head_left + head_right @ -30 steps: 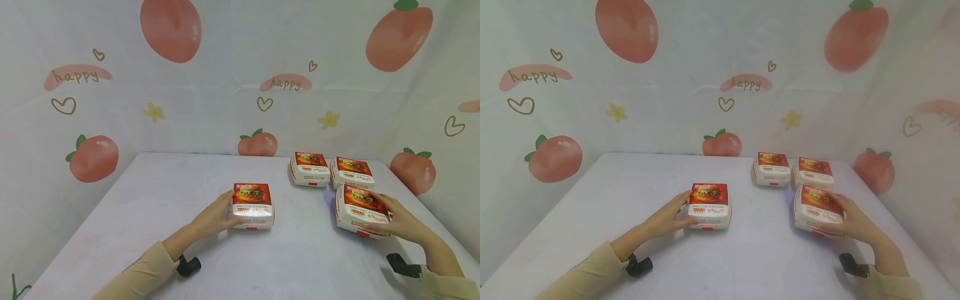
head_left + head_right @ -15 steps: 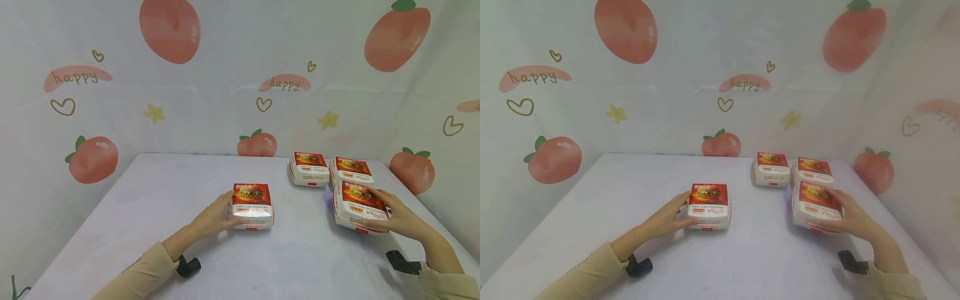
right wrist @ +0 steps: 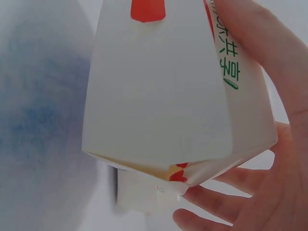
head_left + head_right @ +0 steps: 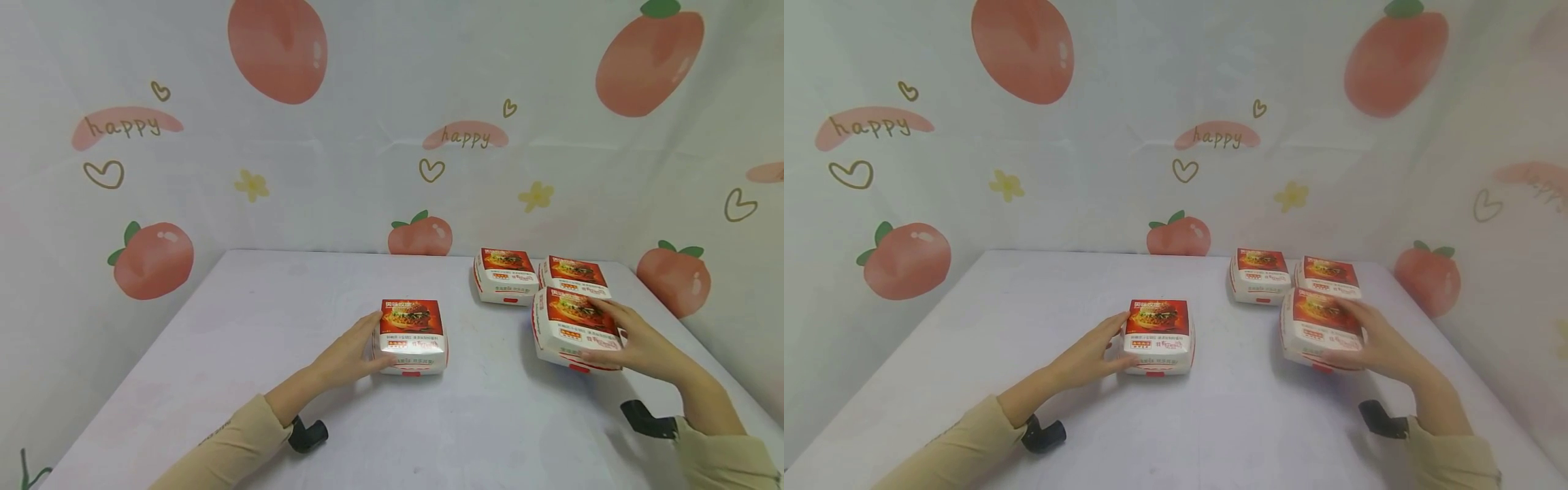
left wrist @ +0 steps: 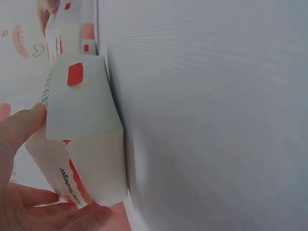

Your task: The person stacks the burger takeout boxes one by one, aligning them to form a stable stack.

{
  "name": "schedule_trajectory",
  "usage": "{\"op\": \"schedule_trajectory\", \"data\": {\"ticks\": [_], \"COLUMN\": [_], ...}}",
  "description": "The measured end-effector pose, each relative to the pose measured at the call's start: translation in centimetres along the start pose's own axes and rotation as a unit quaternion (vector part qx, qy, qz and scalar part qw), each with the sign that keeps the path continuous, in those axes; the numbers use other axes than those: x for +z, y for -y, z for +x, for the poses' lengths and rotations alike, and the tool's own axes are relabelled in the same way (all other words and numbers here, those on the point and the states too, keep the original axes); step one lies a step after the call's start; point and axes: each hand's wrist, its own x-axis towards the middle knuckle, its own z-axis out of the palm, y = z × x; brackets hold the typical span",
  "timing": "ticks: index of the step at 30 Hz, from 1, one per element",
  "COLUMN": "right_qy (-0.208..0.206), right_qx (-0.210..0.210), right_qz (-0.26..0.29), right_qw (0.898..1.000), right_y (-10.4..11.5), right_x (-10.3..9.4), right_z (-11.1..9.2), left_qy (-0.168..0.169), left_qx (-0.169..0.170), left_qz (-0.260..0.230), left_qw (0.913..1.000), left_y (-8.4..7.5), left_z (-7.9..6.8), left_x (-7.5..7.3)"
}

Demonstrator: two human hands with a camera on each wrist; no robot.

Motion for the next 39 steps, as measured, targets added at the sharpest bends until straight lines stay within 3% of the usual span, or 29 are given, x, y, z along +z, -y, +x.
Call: {"op": "schedule_trajectory", "data": {"ticks": [13,23,39], "right_qy": [-0.001,-0.016,-0.031], "right_qx": [-0.026,-0.046,-0.069], "right_qz": [0.001,0.002,-0.006], "right_qw": [1.000,0.999,0.997], "right_y": [1.8,3.3,5.8], "right_x": [0.3,0.3,0.7], "right_z": [0.9,1.6,3.1], "left_qy": [-0.003,-0.010,-0.012], "left_qx": [-0.009,0.013,0.009], "left_qz": [-0.003,-0.014,-0.016], "left_qw": [1.0000,0.9998,0.9997], "left_y": [0.1,0.3,0.4], "left_z": [0.0,0.1,0.0], "left_x": [0.1,0.2,0.2]}}
